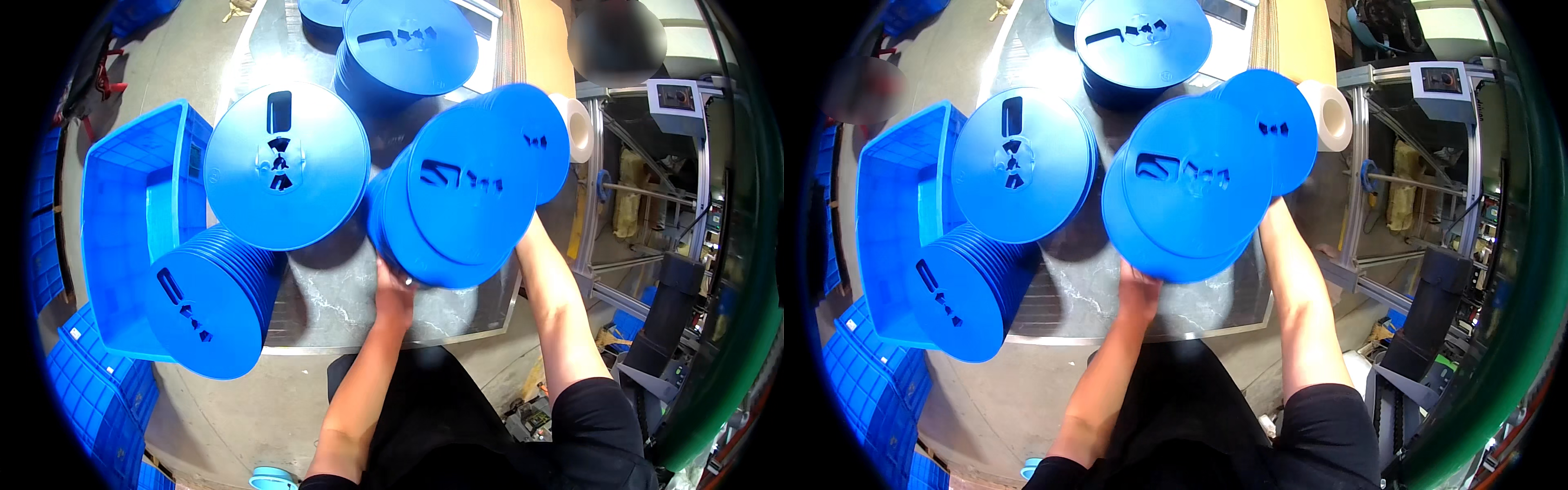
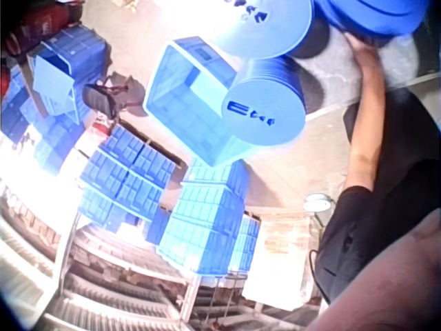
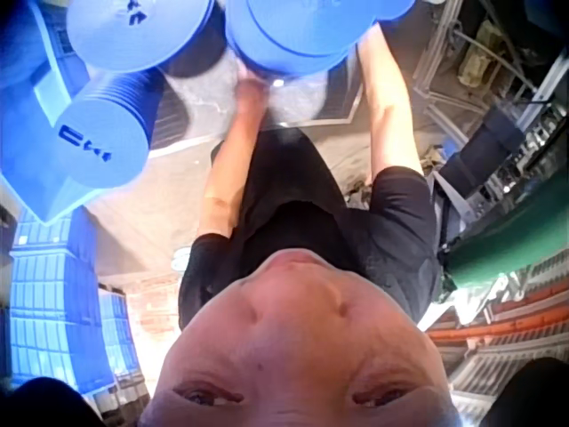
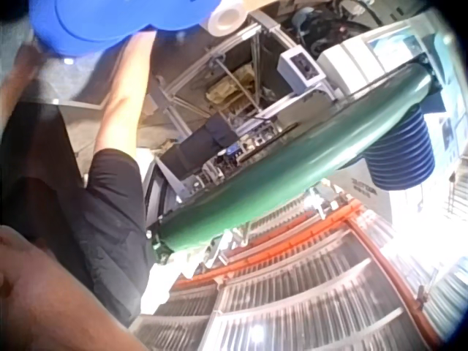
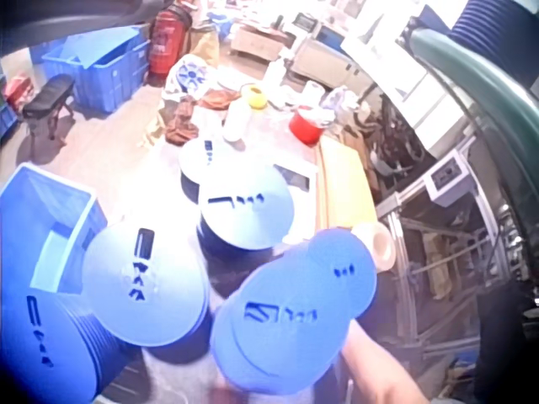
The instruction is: The person repeatedly picks up stacks of blue plastic lids from a table and places them onto a green conveyor belt. They also separate individual lids from stacks and place them on the belt. The person continues this process, moving lids between the table and the conveyor belt throughout the video.
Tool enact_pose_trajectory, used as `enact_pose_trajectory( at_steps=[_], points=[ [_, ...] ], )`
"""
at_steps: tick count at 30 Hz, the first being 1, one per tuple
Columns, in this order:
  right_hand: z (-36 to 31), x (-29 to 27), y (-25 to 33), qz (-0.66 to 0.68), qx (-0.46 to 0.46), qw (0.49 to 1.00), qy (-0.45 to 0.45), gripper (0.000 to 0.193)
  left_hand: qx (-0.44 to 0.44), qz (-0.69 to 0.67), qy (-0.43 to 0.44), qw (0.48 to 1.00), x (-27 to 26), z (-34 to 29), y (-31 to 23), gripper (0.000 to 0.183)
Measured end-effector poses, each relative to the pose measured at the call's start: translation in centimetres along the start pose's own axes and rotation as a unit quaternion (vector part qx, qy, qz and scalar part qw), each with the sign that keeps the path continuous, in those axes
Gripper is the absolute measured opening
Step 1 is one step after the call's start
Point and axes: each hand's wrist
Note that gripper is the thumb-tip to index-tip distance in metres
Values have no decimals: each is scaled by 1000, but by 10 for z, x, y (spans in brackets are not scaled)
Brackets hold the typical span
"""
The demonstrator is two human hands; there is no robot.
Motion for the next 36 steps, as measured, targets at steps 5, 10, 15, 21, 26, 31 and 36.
enact_pose_trajectory(
  at_steps=[5, 10, 15, 21, 26, 31, 36],
  points=[
    [16, 15, 1, -12, -11, 1000, 1, 61, 43, -2, 33, 999, 20, 26, -15, 60],
    [11, 19, -16, -10, -44, 999, -17, 61, 49, -21, 24, 998, 17, 45, -24, 62],
    [-36, -3, -76, 0, -127, 988, -83, 61, 67, 0, 62, 996, 11, 42, -37, 65],
    [-95, -51, -146, 18, -122, 981, -151, 63, 68, 12, 121, 990, 4, 52, -47, 72],
    [-162, -70, -183, -77, 10, 993, -89, 69, 84, 123, -17, 989, -21, 0, -38, 73],
    [-251, -110, -200, -278, 140, 950, -25, 63, 135, 109, -89, 981, -110, -105, 44, 69],
    [-342, -200, -162, -377, 164, 910, 56, 51, 103, 92, -210, 968, -142, -227, 150, 60]
  ],
)
Point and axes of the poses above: each hand's wrist, its own z-axis towards the middle knuckle, its own x-axis out of the palm, y = z × x, and after that the axes turned 13 degrees about z, right-handed
